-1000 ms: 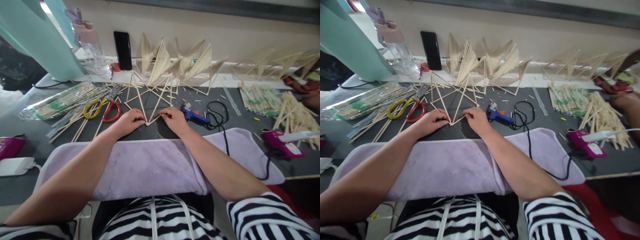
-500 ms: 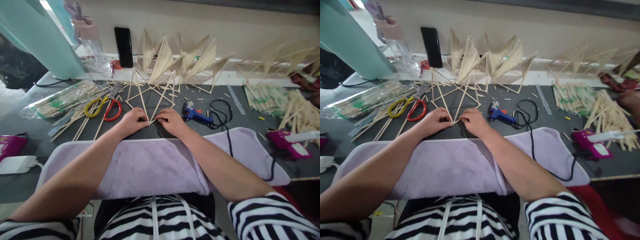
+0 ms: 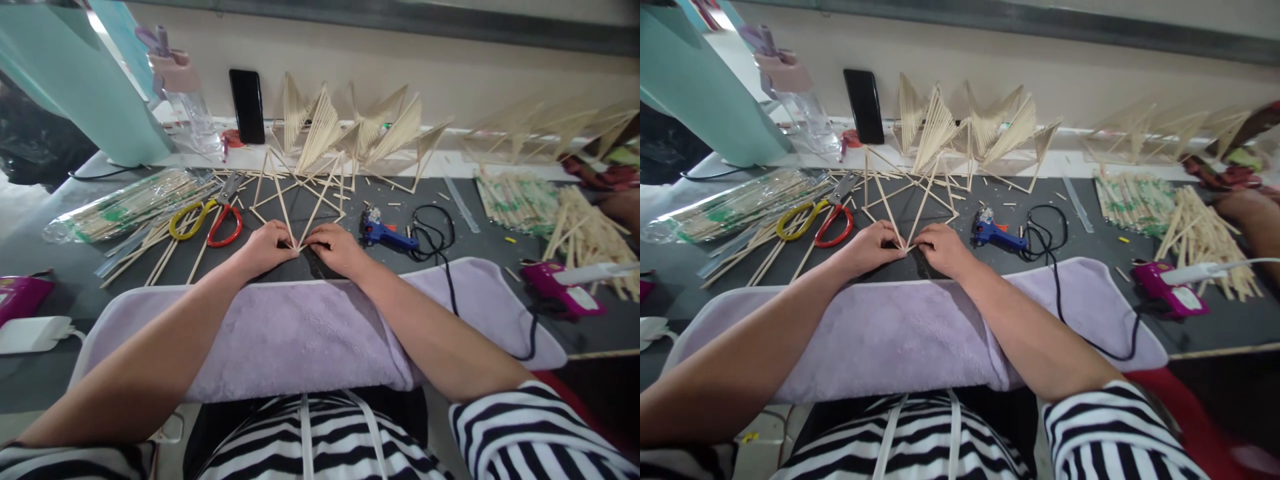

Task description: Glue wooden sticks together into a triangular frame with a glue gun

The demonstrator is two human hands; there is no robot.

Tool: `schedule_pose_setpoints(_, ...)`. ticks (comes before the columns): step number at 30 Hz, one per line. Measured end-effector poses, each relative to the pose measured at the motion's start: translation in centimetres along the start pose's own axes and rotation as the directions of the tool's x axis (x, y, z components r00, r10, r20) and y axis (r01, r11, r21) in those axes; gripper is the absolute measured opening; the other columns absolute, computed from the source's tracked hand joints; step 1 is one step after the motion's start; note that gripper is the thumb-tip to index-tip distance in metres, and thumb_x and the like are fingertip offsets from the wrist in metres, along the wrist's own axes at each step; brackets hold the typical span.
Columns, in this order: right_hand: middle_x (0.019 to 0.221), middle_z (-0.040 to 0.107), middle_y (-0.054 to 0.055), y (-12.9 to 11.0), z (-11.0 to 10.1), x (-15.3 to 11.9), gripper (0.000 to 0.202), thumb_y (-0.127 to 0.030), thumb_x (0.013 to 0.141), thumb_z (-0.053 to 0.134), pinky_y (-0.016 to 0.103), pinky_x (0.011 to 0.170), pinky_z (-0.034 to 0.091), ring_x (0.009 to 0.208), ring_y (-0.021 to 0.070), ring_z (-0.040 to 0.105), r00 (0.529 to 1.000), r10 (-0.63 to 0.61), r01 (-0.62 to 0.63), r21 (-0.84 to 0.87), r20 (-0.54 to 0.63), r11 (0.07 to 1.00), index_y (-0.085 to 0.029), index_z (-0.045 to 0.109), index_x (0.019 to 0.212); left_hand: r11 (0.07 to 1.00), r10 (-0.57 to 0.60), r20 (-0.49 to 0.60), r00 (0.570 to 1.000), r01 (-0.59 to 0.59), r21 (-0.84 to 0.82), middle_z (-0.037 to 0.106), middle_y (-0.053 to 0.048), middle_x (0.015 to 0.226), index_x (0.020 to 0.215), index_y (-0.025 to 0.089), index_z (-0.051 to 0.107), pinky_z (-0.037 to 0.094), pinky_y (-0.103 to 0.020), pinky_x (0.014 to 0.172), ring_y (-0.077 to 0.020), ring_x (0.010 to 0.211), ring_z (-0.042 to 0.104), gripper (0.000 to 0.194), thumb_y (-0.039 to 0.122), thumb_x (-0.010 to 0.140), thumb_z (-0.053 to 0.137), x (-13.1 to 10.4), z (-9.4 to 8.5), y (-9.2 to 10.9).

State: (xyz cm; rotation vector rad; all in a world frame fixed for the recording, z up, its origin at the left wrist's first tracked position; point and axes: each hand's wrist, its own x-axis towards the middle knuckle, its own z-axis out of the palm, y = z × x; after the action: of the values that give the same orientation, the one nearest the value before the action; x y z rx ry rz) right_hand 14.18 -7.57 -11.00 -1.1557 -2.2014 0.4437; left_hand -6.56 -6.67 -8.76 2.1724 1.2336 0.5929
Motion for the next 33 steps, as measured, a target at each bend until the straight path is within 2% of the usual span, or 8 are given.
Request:
schedule_pose_setpoints(5,0.098,0.074,0.005,-0.1,0.1,0.0,0.026,-0.008,0.08,0.057,0.037,0.093,0.048,0.097,0.0191,0.066,1.0,-0.01,0.011,0.016,-0.006,1.0,-0.023,0.076,0.089,1.0,0.008,-0.006,1.0,-0.008,-0.009,0.064,-0.004,0.094,0.074,0.02,0.071,0.048,-0.038,0.095,-0.0199,0.099,0.062,0.007,0.027,0.073,0.07,0.0,0.0,-0.1)
schedule_pose_setpoints(8,0.096,0.073,0.005,-0.1,-0.6,-0.2,0.025,-0.008,0.08,0.054,0.036,0.09,0.05,0.095,0.0185,0.066,0.991,0.017,-0.009,0.064,-0.132,0.998,-0.022,0.074,0.086,0.999,0.021,0.005,1.0,-0.021,-0.031,0.064,-0.004,0.092,0.074,0.02,0.071,0.048,-0.037,0.094,-0.0206,0.101,0.061,0.009,0.029,0.073,0.069,-0.2,-0.3,-0.1)
schedule_pose_setpoints(13,0.095,0.071,0.006,1.2,-3.7,-0.5,0.026,-0.012,0.082,0.048,0.034,0.079,0.053,0.085,0.0178,0.064,0.849,0.181,-0.161,0.083,-0.497,0.983,-0.02,0.068,0.097,0.999,0.002,0.056,0.998,0.0,-0.033,0.06,-0.005,0.1,0.078,0.019,0.07,0.051,-0.033,0.082,-0.0186,0.09,0.061,0.015,0.033,0.074,0.066,-0.8,-1.7,-0.1)
schedule_pose_setpoints(16,0.093,0.07,0.006,2.6,-5.2,-0.5,0.028,-0.011,0.08,0.047,0.035,0.078,0.053,0.084,0.0183,0.064,0.807,0.242,-0.253,0.055,-0.539,0.966,-0.02,0.067,0.098,0.998,-0.058,0.076,0.995,0.059,-0.012,0.057,-0.005,0.103,0.081,0.019,0.069,0.05,-0.032,0.075,-0.0172,0.083,0.059,0.019,0.036,0.073,0.066,-1.0,-2.6,-0.2)
schedule_pose_setpoints(23,0.094,0.071,0.007,3.1,-5.3,-0.6,0.027,-0.009,0.079,0.049,0.038,0.084,0.051,0.091,0.022,0.065,0.897,0.121,-0.214,-0.177,-0.425,0.961,-0.021,0.069,0.092,0.999,-0.054,0.071,0.996,0.054,0.004,0.06,-0.005,0.097,0.078,0.019,0.067,0.048,-0.031,0.073,-0.0167,0.079,0.058,0.024,0.042,0.074,0.066,-1.2,-3.7,-0.7)
schedule_pose_setpoints(27,0.095,0.072,0.008,2.6,-5.0,-0.6,0.026,-0.01,0.081,0.048,0.039,0.085,0.051,0.094,0.0231,0.065,0.92,0.107,-0.184,-0.174,-0.377,0.967,-0.02,0.069,0.094,0.997,-0.06,0.057,0.997,0.062,-0.036,0.063,-0.005,0.096,0.077,0.019,0.065,0.047,-0.03,0.07,-0.0168,0.077,0.059,0.022,0.04,0.072,0.067,-1.2,-4.6,-1.5)
schedule_pose_setpoints(31,0.093,0.071,0.008,2.6,-4.3,-0.5,0.028,-0.009,0.08,0.048,0.039,0.085,0.051,0.093,0.023,0.065,0.933,0.157,-0.204,-0.118,-0.323,0.972,-0.02,0.068,0.096,0.961,-0.208,0.082,0.975,0.219,-0.166,0.055,0.003,0.064,0.105,0.021,0.065,0.041,-0.025,0.054,-0.0135,0.058,0.052,0.04,0.035,0.068,0.068,-1.3,-5.2,-2.0)
schedule_pose_setpoints(33,0.092,0.071,0.008,2.6,-3.8,-0.4,0.031,-0.008,0.077,0.049,0.039,0.084,0.052,0.091,0.0225,0.065,0.94,0.191,-0.223,-0.086,-0.282,0.971,-0.019,0.069,0.098,0.943,-0.249,0.09,0.964,0.263,-0.205,0.054,0.005,0.062,0.116,0.021,0.061,0.039,-0.023,0.052,-0.0121,0.054,0.051,0.05,0.033,0.067,0.068,-1.3,-5.3,-1.9)
